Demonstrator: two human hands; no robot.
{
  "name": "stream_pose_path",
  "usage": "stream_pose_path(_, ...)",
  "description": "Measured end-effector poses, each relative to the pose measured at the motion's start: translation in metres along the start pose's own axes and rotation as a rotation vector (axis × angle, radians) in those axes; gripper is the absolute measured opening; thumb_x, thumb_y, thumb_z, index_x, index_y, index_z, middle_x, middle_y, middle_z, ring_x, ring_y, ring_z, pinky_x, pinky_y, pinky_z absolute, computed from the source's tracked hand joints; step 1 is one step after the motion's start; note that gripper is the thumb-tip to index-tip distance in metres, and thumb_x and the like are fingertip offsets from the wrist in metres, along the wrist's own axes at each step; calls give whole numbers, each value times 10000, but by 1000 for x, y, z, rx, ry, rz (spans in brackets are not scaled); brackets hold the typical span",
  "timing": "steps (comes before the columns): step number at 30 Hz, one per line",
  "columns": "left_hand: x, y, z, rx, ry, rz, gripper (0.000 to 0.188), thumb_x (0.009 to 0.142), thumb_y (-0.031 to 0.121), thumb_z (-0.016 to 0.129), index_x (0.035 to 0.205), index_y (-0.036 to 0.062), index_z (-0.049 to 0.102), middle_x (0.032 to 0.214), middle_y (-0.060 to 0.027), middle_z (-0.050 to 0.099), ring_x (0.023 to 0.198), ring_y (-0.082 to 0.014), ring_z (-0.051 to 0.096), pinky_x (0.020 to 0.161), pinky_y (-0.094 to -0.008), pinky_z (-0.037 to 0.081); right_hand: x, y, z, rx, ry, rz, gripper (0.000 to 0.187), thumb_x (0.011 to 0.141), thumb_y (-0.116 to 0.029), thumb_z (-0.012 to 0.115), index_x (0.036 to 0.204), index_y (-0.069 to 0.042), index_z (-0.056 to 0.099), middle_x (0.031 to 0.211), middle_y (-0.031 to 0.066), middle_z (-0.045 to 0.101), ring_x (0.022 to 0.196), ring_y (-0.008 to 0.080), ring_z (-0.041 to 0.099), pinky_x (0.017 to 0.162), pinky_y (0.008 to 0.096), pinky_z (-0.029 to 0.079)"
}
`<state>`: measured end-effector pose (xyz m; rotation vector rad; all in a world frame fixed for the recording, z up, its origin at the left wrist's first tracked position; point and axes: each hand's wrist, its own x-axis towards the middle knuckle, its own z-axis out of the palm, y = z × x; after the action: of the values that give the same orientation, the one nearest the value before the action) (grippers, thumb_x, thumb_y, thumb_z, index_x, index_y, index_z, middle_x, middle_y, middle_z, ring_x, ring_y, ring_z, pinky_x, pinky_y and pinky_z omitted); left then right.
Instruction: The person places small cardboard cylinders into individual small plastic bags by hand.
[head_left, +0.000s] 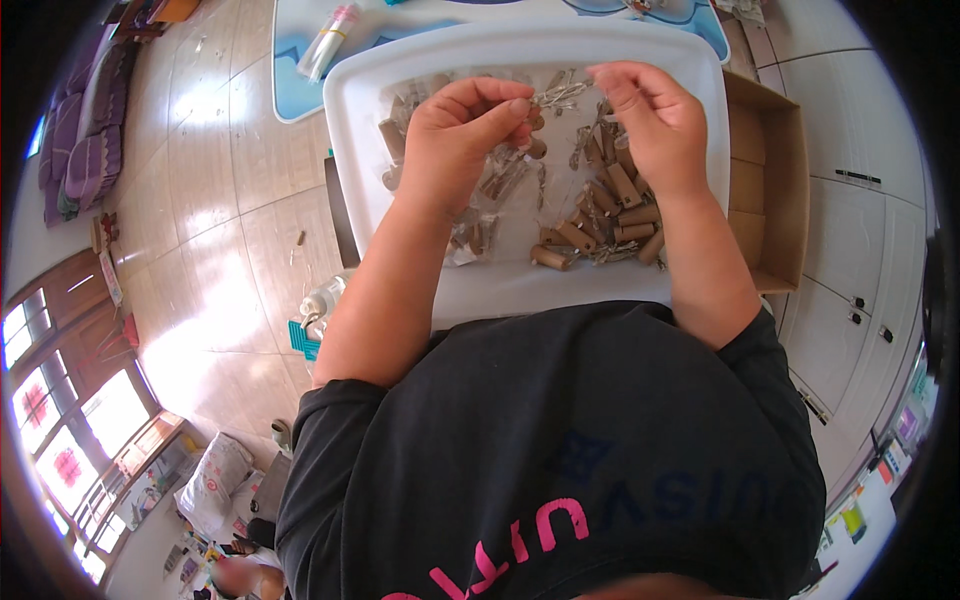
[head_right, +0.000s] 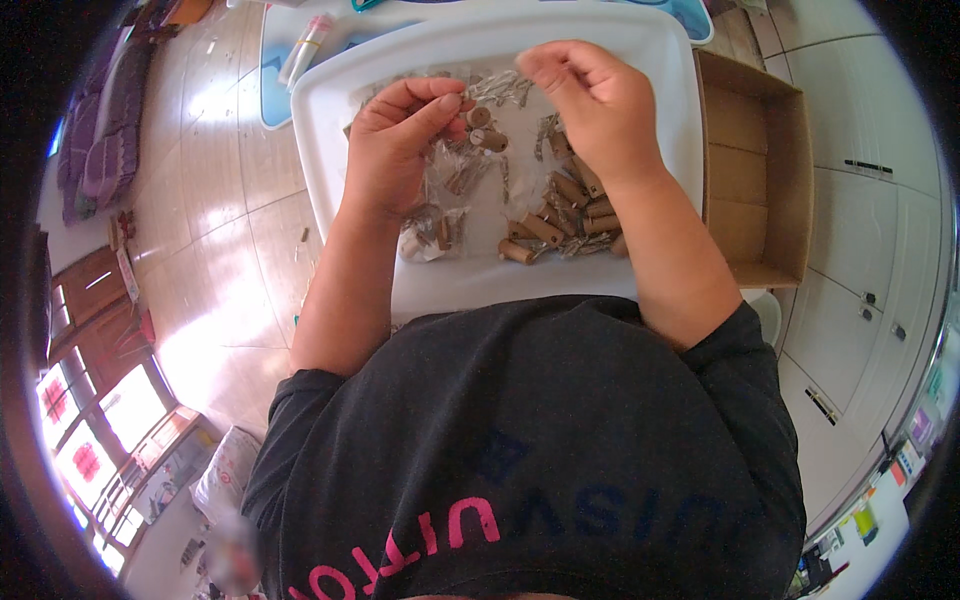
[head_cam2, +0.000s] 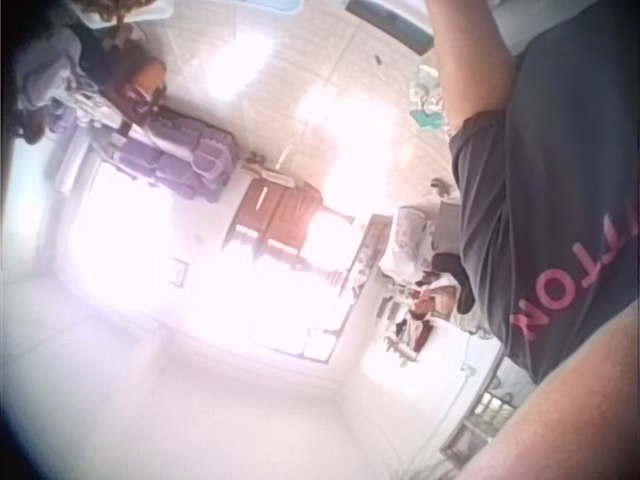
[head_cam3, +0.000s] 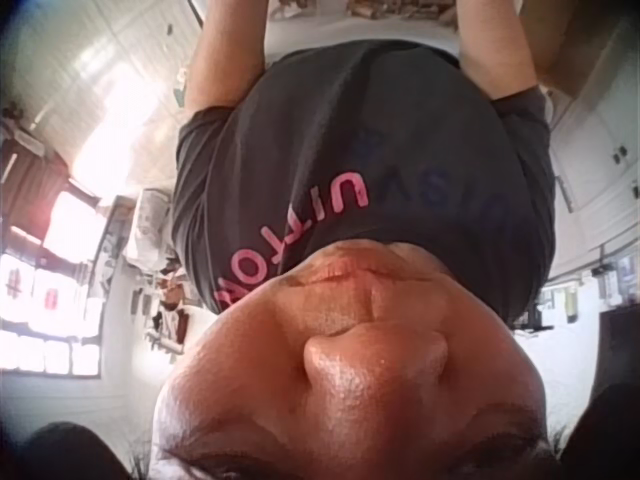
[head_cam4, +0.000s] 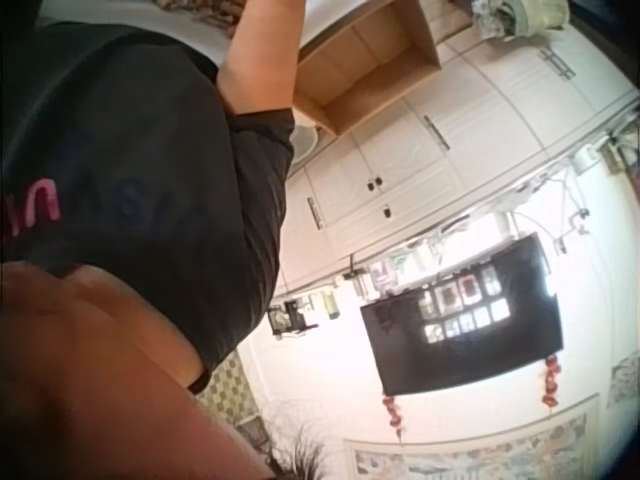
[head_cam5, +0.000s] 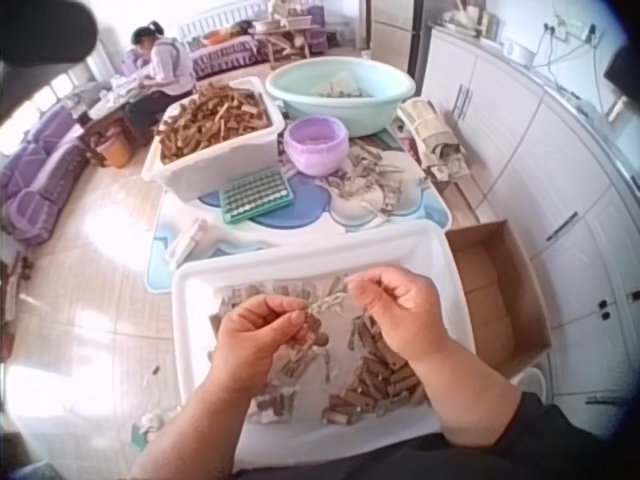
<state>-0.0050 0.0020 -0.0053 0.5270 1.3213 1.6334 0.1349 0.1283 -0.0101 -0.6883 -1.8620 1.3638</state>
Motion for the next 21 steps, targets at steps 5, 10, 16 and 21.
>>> stream_pose_path(5,-2,5,4,172,-7,22,169,834,108,618,968,5,623,816,-37,626,748,-86,570,692,-219,465,-3,-4,6,103,-185,194,161,844,-176,624,892,-22,617,678,-39,537,569,14,424,487,145,314)
stream_pose_path(10,1,-3,6,170,-98,86,318,890,241,541,1117,18,553,1063,-22,581,910,-100,515,815,-244,405,1,-2,-5,634,-184,503,183,864,-196,594,888,-15,595,639,-30,493,483,18,342,432,160,253)
stream_pose_path(16,3,-12,10,379,-228,-15,364,879,240,567,1175,33,523,1041,-27,570,902,-82,498,768,-226,409,2,-1,-8,766,-238,525,206,890,-227,552,886,-23,577,615,-29,447,458,22,270,412,166,212)
stream_pose_path(21,4,-11,6,8,-298,-274,317,875,116,552,1187,60,540,994,-28,594,857,-79,519,761,-237,430,7,0,-14,765,-140,432,207,844,-207,623,851,-3,590,618,-23,497,467,19,332,405,161,219)
